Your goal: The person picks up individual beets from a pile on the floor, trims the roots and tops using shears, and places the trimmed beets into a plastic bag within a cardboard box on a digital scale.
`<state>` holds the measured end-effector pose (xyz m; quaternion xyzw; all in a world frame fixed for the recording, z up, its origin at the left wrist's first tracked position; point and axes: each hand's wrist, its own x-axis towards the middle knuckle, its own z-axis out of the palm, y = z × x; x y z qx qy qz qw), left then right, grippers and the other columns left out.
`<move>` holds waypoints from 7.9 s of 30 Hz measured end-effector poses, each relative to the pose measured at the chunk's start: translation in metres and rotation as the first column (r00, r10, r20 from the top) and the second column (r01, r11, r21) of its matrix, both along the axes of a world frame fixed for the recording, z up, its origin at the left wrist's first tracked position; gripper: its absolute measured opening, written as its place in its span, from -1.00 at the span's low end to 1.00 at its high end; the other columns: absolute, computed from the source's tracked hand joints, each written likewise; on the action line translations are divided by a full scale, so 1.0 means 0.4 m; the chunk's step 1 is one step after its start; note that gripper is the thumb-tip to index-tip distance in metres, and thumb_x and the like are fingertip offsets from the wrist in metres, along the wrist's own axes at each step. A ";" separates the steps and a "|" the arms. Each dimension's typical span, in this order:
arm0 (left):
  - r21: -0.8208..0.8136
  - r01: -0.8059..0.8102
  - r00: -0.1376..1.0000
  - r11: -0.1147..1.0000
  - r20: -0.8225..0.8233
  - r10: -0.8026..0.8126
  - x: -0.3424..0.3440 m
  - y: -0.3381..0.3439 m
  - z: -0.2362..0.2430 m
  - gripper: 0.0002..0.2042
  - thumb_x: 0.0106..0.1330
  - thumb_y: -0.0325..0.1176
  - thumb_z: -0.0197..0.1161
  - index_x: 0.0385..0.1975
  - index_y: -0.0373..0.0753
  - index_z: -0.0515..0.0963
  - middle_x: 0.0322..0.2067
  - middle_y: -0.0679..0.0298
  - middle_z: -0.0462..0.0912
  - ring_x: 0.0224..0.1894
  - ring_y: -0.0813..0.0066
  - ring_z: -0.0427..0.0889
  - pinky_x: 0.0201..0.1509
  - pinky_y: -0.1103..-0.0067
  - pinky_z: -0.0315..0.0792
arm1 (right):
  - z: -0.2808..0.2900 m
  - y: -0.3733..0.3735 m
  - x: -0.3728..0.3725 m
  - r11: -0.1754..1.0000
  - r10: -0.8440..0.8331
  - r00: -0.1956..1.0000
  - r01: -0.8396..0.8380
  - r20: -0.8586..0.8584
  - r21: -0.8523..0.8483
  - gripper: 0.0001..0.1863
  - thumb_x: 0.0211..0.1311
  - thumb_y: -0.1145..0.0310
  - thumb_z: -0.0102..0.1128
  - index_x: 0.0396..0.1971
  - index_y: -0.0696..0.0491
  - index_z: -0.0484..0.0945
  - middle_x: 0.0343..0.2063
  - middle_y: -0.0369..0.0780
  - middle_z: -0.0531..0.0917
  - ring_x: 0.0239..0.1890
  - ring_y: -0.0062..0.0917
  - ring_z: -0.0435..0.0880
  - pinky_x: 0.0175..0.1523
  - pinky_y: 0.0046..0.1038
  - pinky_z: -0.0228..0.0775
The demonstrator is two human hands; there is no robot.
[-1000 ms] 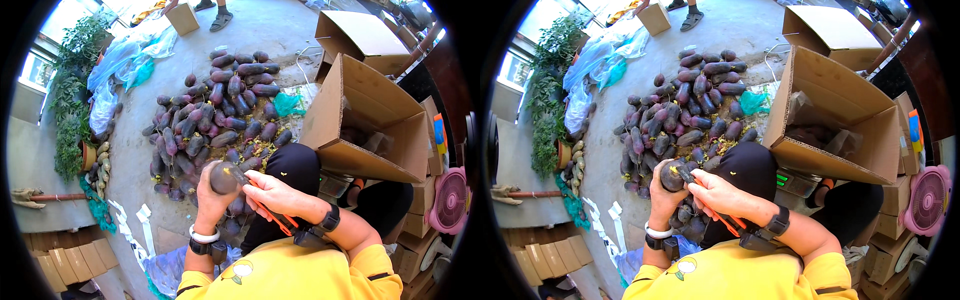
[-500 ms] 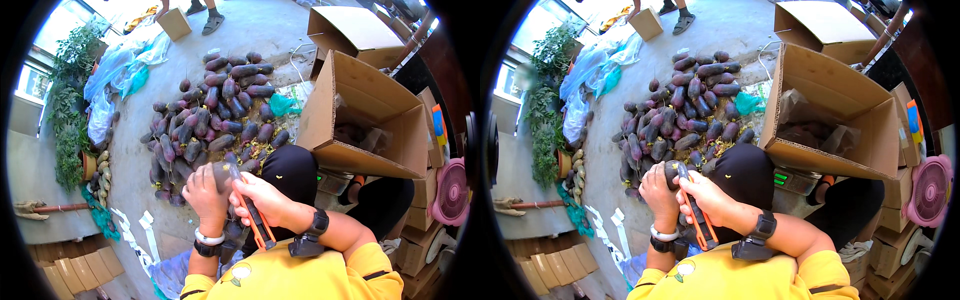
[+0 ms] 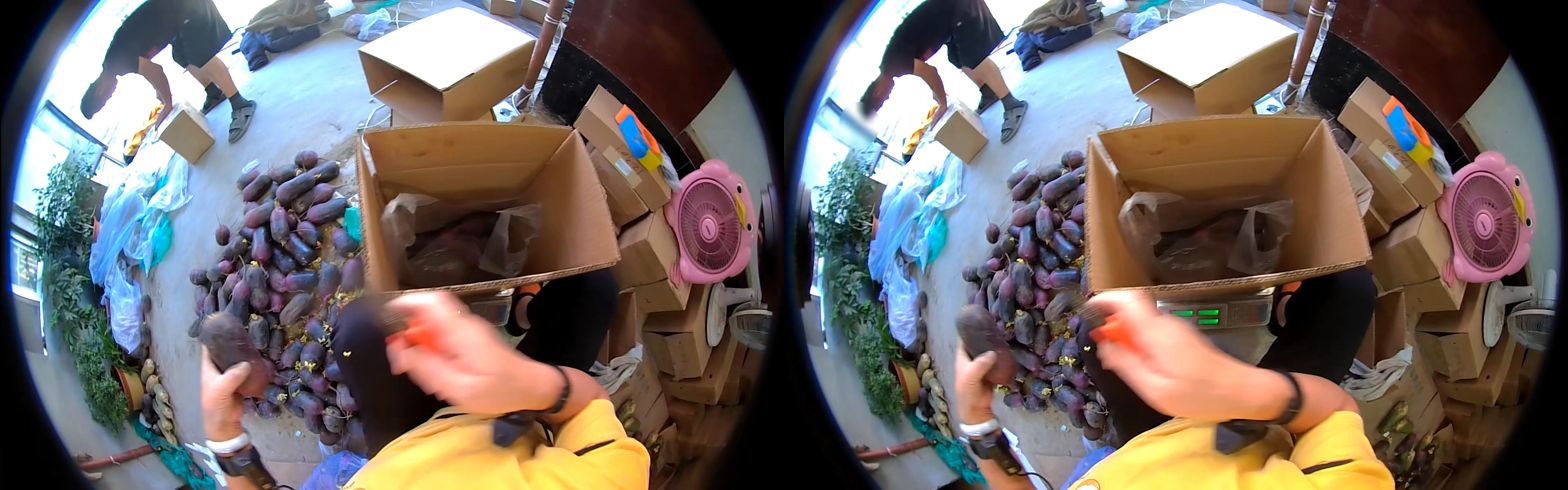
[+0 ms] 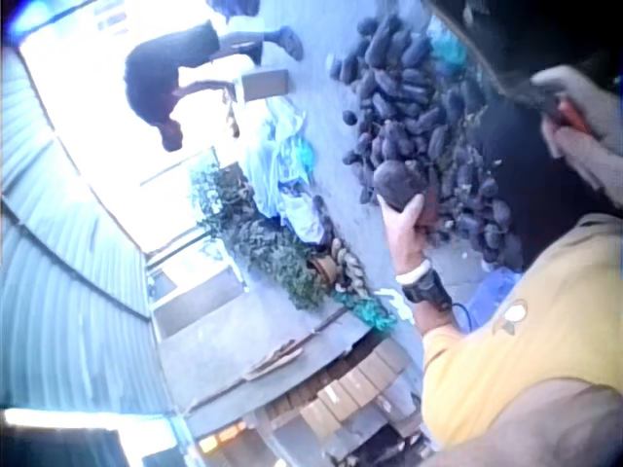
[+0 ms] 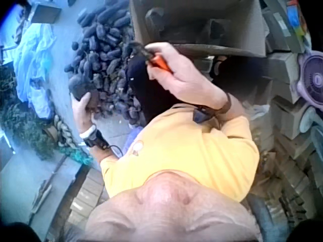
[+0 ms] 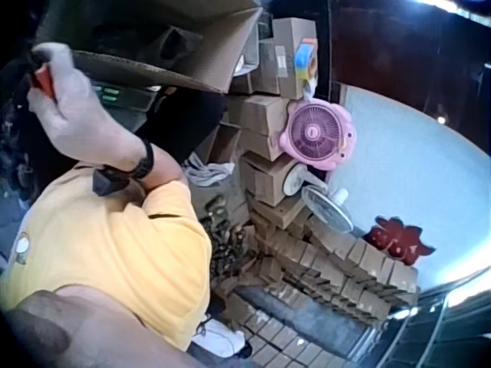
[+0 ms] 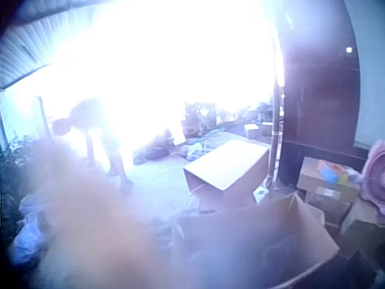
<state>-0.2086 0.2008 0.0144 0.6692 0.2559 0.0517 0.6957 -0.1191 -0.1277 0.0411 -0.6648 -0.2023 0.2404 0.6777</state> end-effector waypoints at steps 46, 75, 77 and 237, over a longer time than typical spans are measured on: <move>0.556 0.649 0.136 -0.520 -0.757 -0.639 0.770 -0.675 -0.546 -0.76 0.20 -0.36 0.10 -0.15 -0.24 0.49 -0.25 0.03 0.56 -0.20 0.05 0.61 -0.22 0.30 0.56 | -0.150 -0.507 0.100 0.574 -0.676 0.503 0.818 0.539 -0.044 -0.73 0.22 0.46 0.16 -0.12 0.25 0.42 -0.23 -0.10 0.45 -0.37 -0.41 0.46 -0.26 -0.45 0.30; 0.793 0.590 0.497 0.153 -0.207 -0.843 0.596 -0.357 0.245 -0.58 0.26 -0.39 0.18 0.14 -0.29 0.44 -0.08 0.12 0.61 -0.08 0.42 0.61 -0.01 0.56 0.49 | -0.180 -0.525 0.097 0.356 -0.687 0.388 0.917 0.614 -0.181 -0.68 0.43 0.44 -0.06 0.10 0.24 0.32 -0.01 -0.21 0.50 -0.05 -0.59 0.47 0.15 -0.56 0.26; 0.787 0.521 0.641 0.330 -0.106 -0.760 0.494 -0.197 0.260 -0.60 0.28 -0.45 0.13 0.15 -0.26 0.44 -0.08 0.20 0.61 -0.08 0.53 0.60 -0.04 0.62 0.49 | -0.166 -0.514 0.099 0.323 -0.700 0.401 0.916 0.591 -0.238 -0.68 0.44 0.42 -0.06 0.10 0.20 0.34 -0.02 -0.25 0.52 -0.05 -0.62 0.48 0.10 -0.61 0.29; 0.452 0.890 0.334 0.062 -0.552 -0.764 0.682 -0.521 0.269 -0.17 -0.30 -0.17 0.50 0.08 -0.37 0.33 -0.14 0.06 0.52 -0.11 0.25 0.56 0.05 0.49 0.45 | 0.000 -0.351 0.372 0.160 0.886 0.452 -0.091 0.102 -0.983 -0.62 -0.26 0.36 0.36 -0.33 0.17 0.54 -0.48 -0.16 0.63 -0.35 -0.29 0.67 -0.30 -0.42 0.49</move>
